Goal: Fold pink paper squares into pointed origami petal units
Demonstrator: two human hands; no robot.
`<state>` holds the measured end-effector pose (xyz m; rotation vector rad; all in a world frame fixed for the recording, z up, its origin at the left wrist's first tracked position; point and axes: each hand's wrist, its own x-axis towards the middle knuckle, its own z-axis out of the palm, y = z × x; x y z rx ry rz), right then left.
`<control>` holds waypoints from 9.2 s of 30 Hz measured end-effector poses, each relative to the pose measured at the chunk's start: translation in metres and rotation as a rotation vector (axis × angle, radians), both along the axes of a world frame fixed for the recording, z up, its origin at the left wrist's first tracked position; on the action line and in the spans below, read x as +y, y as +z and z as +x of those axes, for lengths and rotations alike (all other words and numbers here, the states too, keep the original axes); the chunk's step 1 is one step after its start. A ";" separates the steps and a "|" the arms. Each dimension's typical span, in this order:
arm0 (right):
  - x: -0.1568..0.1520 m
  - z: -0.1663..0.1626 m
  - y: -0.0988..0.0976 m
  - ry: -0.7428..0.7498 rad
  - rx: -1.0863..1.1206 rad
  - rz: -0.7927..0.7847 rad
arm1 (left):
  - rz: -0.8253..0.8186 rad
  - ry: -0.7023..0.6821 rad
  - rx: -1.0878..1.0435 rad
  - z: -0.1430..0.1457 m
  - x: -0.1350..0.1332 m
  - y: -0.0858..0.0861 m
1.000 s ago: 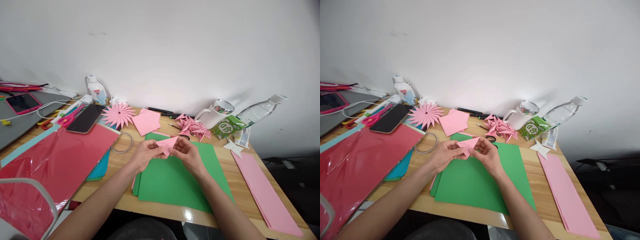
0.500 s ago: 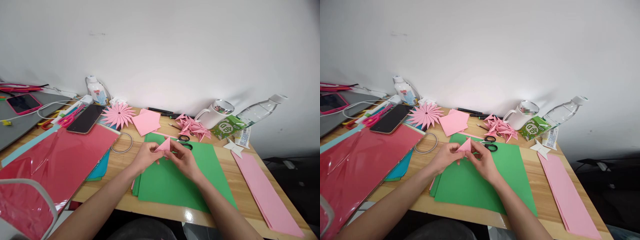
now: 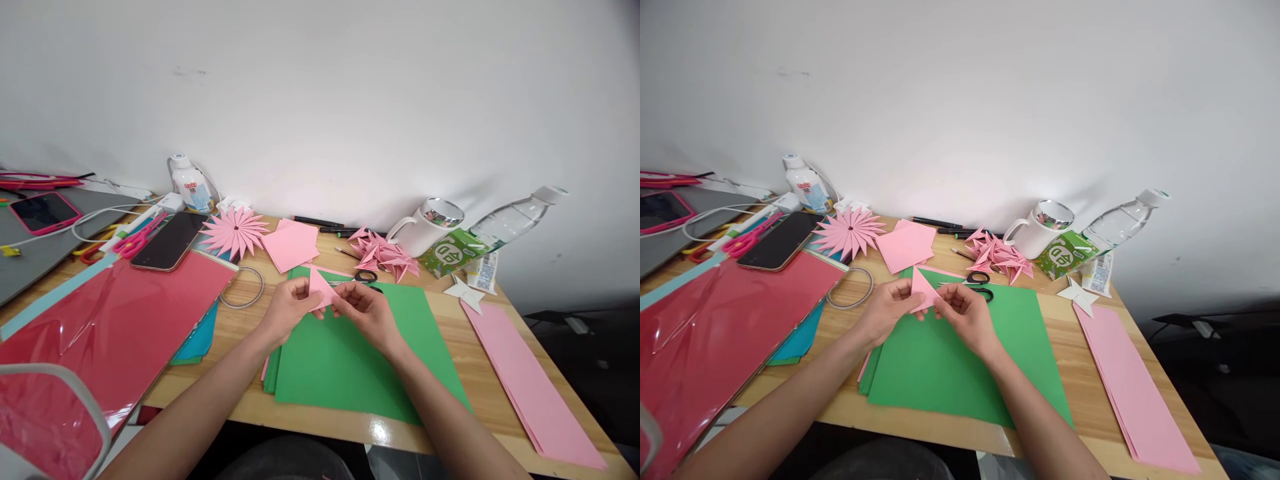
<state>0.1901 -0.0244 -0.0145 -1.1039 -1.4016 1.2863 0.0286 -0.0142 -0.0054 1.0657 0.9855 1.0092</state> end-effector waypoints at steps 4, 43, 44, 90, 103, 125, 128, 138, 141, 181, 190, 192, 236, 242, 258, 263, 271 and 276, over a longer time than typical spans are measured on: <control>0.001 0.001 0.001 -0.009 0.036 -0.026 | -0.005 -0.008 0.002 -0.001 0.001 0.002; -0.003 0.002 0.004 -0.072 0.187 -0.179 | -0.007 0.046 -0.080 -0.001 0.000 0.007; -0.003 0.002 0.004 -0.061 0.175 -0.173 | -0.004 0.046 -0.080 -0.001 0.000 0.007; -0.007 -0.001 -0.001 -0.142 -0.145 0.350 | -0.377 -0.103 -0.323 -0.013 0.009 0.002; -0.008 0.002 0.000 -0.115 -0.467 0.723 | -0.437 -0.094 -0.325 -0.011 0.008 0.003; -0.004 0.000 0.003 0.009 -0.143 0.221 | -0.272 -0.160 -0.194 -0.007 0.006 0.004; -0.001 -0.001 0.003 0.083 0.005 -0.092 | -0.108 -0.188 -0.049 -0.004 0.001 0.007; 0.003 0.004 0.001 0.214 0.194 -0.534 | 0.018 -0.191 0.012 -0.004 -0.002 0.008; 0.003 0.005 0.003 0.242 0.202 -0.548 | 0.019 -0.215 0.017 -0.003 -0.003 0.007; -0.004 -0.011 -0.001 0.007 0.132 -0.200 | -0.069 -0.033 -0.002 0.001 -0.004 0.000; -0.001 -0.007 0.002 -0.060 0.127 -0.177 | -0.405 -0.177 -0.299 -0.003 0.003 -0.001; -0.001 -0.007 0.002 -0.061 0.109 -0.147 | -0.465 -0.207 -0.290 -0.004 0.003 -0.001; -0.006 -0.009 0.002 -0.209 0.107 -0.035 | -0.300 -0.302 -0.180 0.000 -0.003 0.000; -0.005 -0.009 0.003 -0.223 0.099 -0.030 | -0.195 -0.235 -0.100 0.005 -0.006 -0.001; -0.008 -0.013 0.006 -0.142 0.125 -0.055 | -0.167 -0.187 -0.207 0.004 -0.002 -0.004; -0.008 -0.012 0.004 -0.153 0.113 -0.050 | -0.049 -0.148 -0.105 0.007 -0.004 -0.004; -0.008 -0.014 0.001 -0.143 0.105 -0.064 | 0.019 -0.104 -0.023 0.009 -0.006 -0.007; -0.005 -0.011 0.000 -0.193 0.150 -0.012 | -0.114 -0.159 -0.187 0.008 -0.004 0.000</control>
